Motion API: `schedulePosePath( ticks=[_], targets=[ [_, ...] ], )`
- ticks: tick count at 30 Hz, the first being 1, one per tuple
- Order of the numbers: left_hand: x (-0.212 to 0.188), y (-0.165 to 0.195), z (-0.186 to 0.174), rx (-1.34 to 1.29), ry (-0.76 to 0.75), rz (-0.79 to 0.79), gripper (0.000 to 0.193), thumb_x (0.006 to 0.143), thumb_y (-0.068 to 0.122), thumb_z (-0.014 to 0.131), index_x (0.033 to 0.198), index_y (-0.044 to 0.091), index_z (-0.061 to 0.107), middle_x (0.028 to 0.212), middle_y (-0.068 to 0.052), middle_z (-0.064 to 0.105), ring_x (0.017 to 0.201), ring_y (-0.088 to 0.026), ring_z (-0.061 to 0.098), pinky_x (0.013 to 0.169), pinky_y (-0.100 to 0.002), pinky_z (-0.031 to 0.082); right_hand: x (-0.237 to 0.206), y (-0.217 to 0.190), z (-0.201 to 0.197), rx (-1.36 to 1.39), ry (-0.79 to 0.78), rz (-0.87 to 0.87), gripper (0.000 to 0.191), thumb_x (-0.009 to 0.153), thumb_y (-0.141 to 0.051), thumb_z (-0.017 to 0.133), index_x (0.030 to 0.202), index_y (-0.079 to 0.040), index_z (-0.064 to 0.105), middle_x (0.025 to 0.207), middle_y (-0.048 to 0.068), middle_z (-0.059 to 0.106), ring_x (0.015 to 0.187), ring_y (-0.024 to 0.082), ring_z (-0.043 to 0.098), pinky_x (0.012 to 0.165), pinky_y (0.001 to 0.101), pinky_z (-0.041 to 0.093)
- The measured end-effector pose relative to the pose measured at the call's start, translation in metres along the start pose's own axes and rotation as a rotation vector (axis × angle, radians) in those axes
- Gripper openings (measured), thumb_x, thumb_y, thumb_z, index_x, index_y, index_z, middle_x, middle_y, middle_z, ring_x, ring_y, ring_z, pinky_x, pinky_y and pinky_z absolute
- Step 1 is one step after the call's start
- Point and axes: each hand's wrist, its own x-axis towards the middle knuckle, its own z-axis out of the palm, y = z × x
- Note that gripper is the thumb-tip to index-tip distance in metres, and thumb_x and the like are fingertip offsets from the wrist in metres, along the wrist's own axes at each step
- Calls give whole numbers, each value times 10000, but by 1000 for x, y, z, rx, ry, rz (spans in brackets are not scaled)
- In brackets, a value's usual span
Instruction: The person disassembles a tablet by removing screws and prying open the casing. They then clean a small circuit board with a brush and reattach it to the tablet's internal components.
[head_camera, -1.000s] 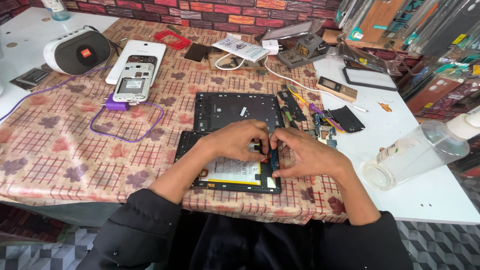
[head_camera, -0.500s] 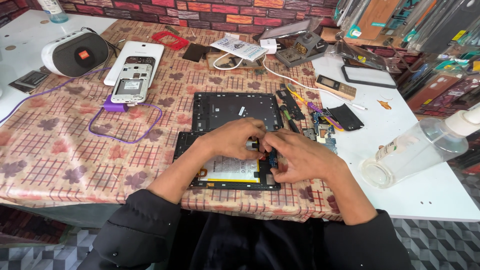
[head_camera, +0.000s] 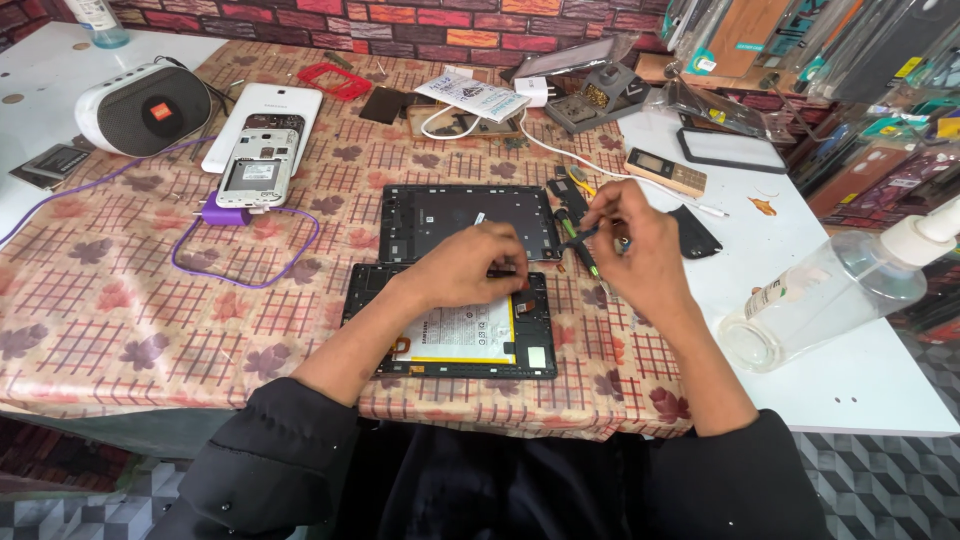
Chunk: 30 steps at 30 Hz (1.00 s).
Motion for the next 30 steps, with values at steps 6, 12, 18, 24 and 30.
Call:
schedulePosePath(
  ticks=[6, 12, 18, 24, 30],
  targets=[
    [-2, -12, 2, 300, 204, -52, 135, 789, 159, 771, 891, 90, 716, 950, -56, 668, 979, -278, 653, 841, -436, 551, 2, 9, 2, 102, -50, 125, 230, 866, 152, 558, 1048, 12, 577, 957, 105, 741, 931, 152, 772, 800, 274, 614],
    [-2, -17, 4, 385, 207, -107, 103, 791, 178, 759, 845, 99, 722, 928, -60, 680, 963, -293, 664, 794, -446, 562, -2, 9, 1, 113, -19, 135, 133, 885, 119, 607, 982, 28, 602, 949, 96, 767, 950, 155, 769, 784, 258, 628],
    [-3, -17, 2, 339, 173, -166, 51, 786, 130, 702, 786, 79, 702, 895, -74, 699, 849, -310, 717, 725, -467, 570, -2, 15, 5, 43, -144, 155, 194, 845, 138, 577, 975, 7, 637, 905, 94, 753, 845, 147, 766, 755, 259, 618],
    [-3, -20, -2, 380, 173, -172, 94, 711, 142, 728, 751, 65, 693, 860, -94, 695, 815, -330, 716, 704, -475, 566, -6, 25, 5, -100, -346, 300, 273, 796, 159, 560, 1020, 18, 625, 890, 89, 737, 749, 221, 731, 724, 337, 558],
    [-6, -23, -5, 408, 156, -189, 140, 710, 201, 748, 730, 72, 697, 835, -105, 695, 800, -333, 713, 696, -472, 560, -3, 34, 9, -43, -182, 162, 189, 794, 66, 672, 962, -22, 662, 867, 76, 754, 825, 154, 772, 730, 290, 596]
  ],
)
